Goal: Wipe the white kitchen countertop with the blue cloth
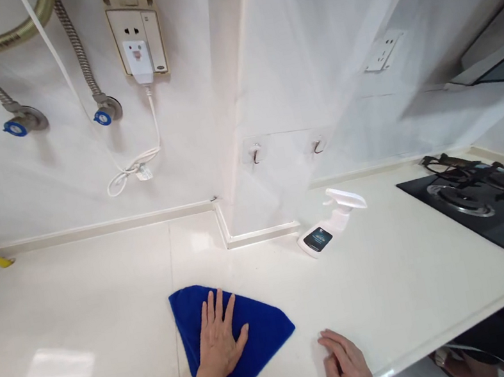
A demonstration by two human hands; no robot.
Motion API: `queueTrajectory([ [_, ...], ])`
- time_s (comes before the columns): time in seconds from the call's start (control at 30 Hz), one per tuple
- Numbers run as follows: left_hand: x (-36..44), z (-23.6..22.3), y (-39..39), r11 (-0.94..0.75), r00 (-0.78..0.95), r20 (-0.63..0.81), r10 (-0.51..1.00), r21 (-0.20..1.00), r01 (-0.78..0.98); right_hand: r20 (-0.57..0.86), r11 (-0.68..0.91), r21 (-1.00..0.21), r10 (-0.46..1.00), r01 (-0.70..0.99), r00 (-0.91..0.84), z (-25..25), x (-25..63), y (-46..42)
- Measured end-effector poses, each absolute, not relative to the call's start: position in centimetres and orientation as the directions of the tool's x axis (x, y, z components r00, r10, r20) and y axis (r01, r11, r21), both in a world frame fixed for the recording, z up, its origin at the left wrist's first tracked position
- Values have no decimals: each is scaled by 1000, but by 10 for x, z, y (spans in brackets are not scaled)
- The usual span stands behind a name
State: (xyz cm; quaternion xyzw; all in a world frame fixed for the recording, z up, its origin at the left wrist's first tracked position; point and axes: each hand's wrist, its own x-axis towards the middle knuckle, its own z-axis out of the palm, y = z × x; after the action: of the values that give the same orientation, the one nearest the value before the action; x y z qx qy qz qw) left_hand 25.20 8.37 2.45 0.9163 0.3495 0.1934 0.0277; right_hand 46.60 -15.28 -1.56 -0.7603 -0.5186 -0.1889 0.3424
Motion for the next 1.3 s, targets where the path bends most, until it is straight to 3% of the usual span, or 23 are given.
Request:
queueTrajectory([
  [0.37, 325, 27, 180, -586, 499, 313, 808, 338, 736, 630, -218, -305, 683, 927, 368, -14, 467, -156],
  [0.6, 339, 20, 205, -573, 458, 358, 813, 356, 738, 638, -239, -269, 681, 933, 359, -23, 473, -156],
  [0.97, 297, 22, 128, -668, 566, 368, 738, 276, 691, 633, -254, -351, 645, 901, 428, -21, 468, -152],
  [1.3, 247, 22, 34, -727, 636, 387, 668, 156, 669, 633, -223, -354, 658, 908, 408, -21, 467, -154],
])
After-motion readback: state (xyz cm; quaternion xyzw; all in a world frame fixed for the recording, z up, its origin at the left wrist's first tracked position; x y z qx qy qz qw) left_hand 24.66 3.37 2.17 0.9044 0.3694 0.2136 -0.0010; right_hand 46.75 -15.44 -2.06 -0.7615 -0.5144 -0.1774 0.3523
